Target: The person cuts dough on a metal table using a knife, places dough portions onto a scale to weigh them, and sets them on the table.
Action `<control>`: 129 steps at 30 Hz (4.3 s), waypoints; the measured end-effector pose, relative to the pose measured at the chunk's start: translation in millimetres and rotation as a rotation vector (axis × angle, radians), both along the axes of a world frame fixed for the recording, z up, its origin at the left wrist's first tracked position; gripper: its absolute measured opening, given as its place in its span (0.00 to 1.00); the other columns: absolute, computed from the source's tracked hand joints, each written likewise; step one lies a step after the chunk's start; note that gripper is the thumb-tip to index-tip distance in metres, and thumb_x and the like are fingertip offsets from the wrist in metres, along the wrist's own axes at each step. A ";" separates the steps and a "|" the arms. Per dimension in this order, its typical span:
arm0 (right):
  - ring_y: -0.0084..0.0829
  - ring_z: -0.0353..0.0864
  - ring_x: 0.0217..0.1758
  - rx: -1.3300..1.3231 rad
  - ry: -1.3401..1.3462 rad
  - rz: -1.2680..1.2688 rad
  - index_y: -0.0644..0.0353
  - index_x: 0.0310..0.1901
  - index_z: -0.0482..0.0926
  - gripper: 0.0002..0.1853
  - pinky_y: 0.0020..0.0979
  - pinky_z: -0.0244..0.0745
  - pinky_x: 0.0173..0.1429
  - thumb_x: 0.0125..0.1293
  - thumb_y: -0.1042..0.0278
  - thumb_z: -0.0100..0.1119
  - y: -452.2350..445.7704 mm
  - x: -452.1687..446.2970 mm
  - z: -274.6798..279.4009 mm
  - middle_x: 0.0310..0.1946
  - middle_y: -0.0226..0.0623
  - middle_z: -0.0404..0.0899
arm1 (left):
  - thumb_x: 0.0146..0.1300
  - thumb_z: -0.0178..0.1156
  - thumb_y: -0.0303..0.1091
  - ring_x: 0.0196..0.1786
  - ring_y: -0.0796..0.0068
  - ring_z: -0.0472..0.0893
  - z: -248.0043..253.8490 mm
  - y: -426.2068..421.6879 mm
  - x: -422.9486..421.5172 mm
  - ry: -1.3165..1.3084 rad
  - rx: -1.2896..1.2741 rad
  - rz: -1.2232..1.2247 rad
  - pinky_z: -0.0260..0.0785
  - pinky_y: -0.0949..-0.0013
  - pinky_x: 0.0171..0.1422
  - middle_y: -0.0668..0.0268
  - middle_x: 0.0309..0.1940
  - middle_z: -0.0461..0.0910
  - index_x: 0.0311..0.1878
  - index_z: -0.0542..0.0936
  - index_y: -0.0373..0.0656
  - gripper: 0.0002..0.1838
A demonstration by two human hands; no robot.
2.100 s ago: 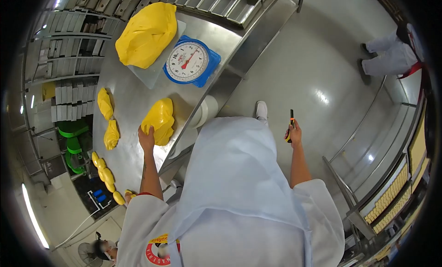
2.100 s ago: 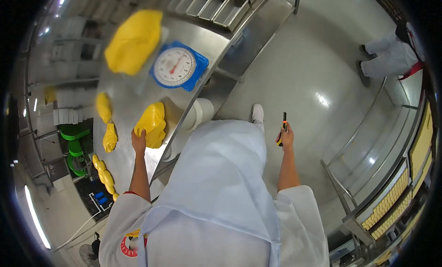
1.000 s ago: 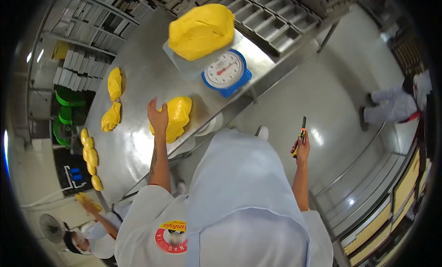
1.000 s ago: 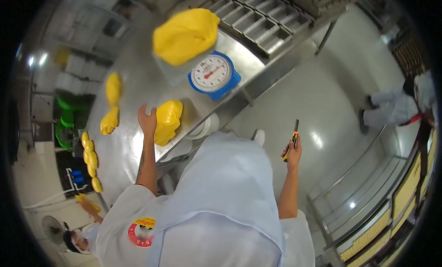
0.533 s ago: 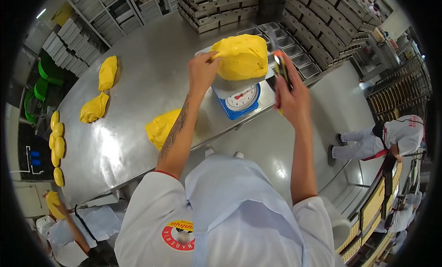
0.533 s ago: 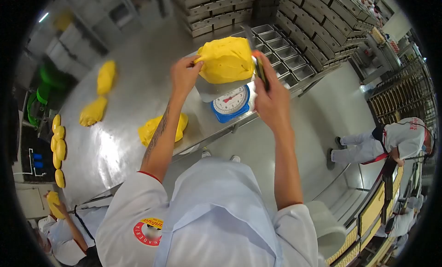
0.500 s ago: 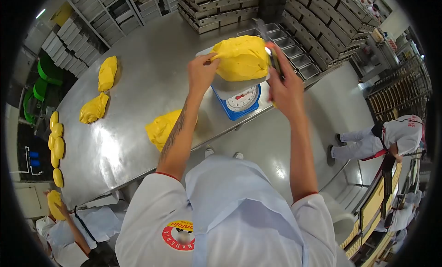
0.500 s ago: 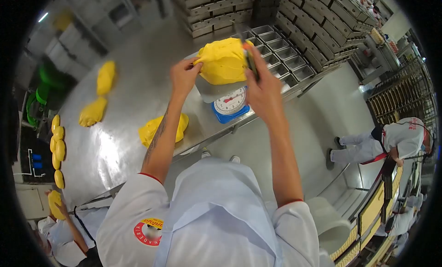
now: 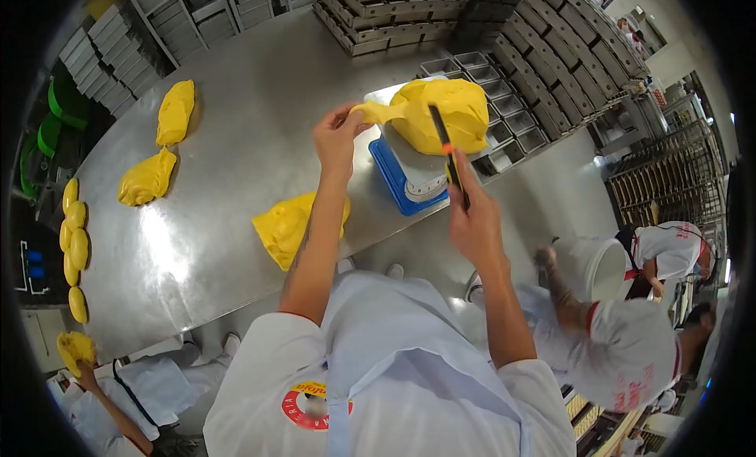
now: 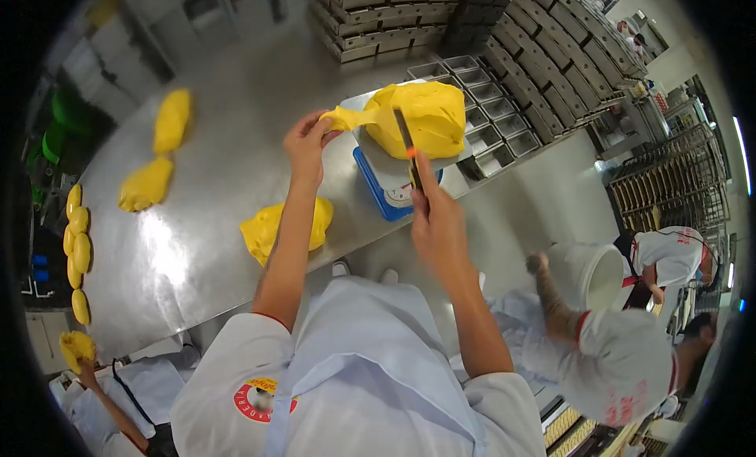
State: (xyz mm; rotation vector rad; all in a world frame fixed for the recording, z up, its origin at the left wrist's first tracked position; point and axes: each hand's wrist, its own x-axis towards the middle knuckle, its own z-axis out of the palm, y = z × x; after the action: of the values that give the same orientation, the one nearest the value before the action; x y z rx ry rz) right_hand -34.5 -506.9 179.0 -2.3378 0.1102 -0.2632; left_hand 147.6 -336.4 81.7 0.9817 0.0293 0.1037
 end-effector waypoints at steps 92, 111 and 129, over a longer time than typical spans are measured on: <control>0.28 0.72 0.16 1.090 0.324 -0.752 0.38 0.76 0.58 0.29 0.35 0.75 0.19 0.77 0.71 0.48 -254.9 -298.9 -392.3 0.22 0.33 0.70 | 0.70 0.49 0.45 0.55 0.52 0.84 143.9 -19.5 138.2 -0.226 -0.324 -0.025 0.77 0.49 0.60 0.50 0.54 0.83 0.60 0.78 0.33 0.27; 0.25 0.71 0.16 0.791 0.810 -0.444 0.39 0.76 0.59 0.28 0.33 0.73 0.18 0.77 0.71 0.47 -118.8 -150.4 -379.9 0.21 0.31 0.69 | 0.67 0.50 0.66 0.78 0.57 0.58 -119.8 588.2 -232.7 -0.014 -0.204 0.747 0.67 0.42 0.66 0.63 0.77 0.59 0.74 0.67 0.55 0.38; 0.23 0.69 0.15 0.740 0.662 -0.594 0.41 0.75 0.61 0.27 0.31 0.71 0.17 0.77 0.70 0.47 -101.7 -257.1 -317.0 0.21 0.29 0.68 | 0.57 0.71 0.59 0.78 0.46 0.58 -109.9 256.5 -141.9 -0.092 1.477 0.053 0.49 0.46 0.81 0.48 0.74 0.61 0.78 0.61 0.48 0.51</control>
State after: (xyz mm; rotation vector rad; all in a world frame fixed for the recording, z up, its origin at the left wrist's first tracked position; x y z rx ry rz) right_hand -291.6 -608.6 -138.0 -1.5167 1.0423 0.2505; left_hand 5.7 -79.9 -28.2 2.4502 -0.1269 0.2278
